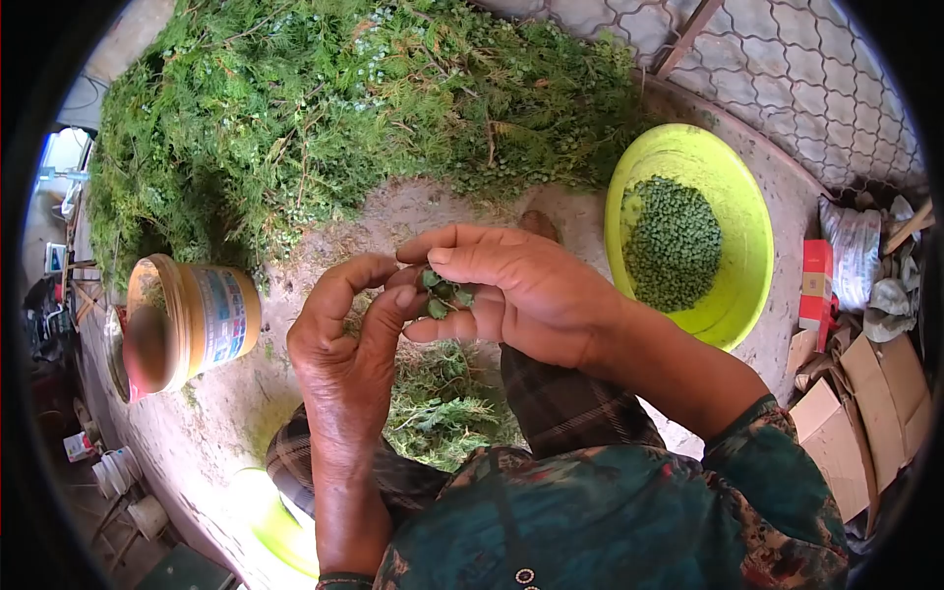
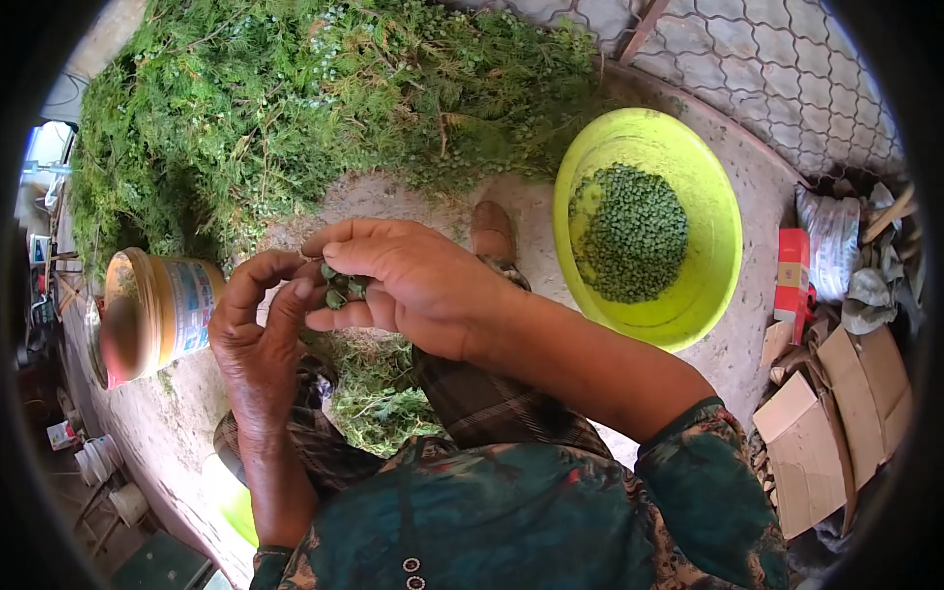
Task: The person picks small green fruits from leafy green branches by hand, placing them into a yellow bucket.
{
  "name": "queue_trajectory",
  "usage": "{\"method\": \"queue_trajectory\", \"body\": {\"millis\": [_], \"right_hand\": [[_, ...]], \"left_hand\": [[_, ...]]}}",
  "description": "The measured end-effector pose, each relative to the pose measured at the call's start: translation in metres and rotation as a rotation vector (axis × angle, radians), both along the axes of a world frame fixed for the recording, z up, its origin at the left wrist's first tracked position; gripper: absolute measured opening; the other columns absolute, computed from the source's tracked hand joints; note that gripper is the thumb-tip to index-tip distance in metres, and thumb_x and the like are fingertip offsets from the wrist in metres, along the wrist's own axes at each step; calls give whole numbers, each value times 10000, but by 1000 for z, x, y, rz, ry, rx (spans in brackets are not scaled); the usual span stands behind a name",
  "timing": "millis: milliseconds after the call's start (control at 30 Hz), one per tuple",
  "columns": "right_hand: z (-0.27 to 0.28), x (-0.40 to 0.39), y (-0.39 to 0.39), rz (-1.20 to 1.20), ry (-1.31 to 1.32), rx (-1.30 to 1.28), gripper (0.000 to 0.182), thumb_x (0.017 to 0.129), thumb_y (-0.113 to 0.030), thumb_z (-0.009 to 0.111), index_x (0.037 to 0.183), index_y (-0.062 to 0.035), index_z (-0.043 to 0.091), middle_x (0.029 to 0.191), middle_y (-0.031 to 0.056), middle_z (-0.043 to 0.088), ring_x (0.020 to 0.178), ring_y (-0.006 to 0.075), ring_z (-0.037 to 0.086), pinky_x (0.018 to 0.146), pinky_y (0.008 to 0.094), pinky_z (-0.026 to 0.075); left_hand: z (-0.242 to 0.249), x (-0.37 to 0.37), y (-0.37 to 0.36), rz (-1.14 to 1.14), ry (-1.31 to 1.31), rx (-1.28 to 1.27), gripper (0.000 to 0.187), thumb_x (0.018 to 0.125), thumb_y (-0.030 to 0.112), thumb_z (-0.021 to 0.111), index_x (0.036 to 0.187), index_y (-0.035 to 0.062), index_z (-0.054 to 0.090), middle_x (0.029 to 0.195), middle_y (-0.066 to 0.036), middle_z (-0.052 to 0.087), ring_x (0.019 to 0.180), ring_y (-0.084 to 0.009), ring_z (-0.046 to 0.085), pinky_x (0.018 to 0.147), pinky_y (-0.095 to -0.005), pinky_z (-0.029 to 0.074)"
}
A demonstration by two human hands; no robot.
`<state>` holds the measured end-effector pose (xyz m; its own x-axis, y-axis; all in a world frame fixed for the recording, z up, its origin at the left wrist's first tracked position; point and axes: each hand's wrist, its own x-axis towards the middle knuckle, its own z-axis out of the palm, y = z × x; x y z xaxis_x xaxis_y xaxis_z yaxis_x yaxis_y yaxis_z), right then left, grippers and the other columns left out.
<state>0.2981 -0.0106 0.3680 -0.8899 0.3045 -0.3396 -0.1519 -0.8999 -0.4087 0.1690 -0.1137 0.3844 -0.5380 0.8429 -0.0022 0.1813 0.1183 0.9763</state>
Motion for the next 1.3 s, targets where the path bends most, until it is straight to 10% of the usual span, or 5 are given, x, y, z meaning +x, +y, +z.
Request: {"method": "queue_trajectory", "body": {"millis": [300,533,700,867,1300], "right_hand": [[-1,-4,-5,-13,24,76,312,939,-141,461,1192,41,466,1141,117,501,1036,223,559,929,443,474],[2,-4,-5,20,13,93,312,932,-136,473,1185,46,469,1119,138,535,1024,235,570,929,423,477],[-2,-4,-1,-69,8,-77,317,946,-157,441,1188,47,466,1118,152,542,1025,249,564,935,413,471],[-11,-11,-5,-85,60,-167,273,937,-170,444,1110,33,503,1019,133,565,915,214,579,841,377,501],[-9,-11,-8,-23,134,-173,321,956,-184,408,1175,44,462,1146,144,513,1066,264,534,952,455,446]], "left_hand": [[-2,-13,-1,-179,565,72,152,776,-73,603,901,8,634,860,-115,634,861,-218,620,713,-306,498],[4,-1,-7,-2,36,-55,129,846,-81,510,937,-6,563,930,-98,599,917,-187,599,773,-308,492],[-4,-16,-7,172,418,172,204,806,-107,527,957,22,572,1006,-115,587,959,-197,575,812,-282,459],[13,1,0,-141,815,112,246,629,16,721,861,70,659,1039,-126,592,1019,-283,558,965,-445,333],[-9,1,-2,48,103,192,26,836,27,624,858,13,623,904,-71,637,820,-118,577,780,-270,475]]}}
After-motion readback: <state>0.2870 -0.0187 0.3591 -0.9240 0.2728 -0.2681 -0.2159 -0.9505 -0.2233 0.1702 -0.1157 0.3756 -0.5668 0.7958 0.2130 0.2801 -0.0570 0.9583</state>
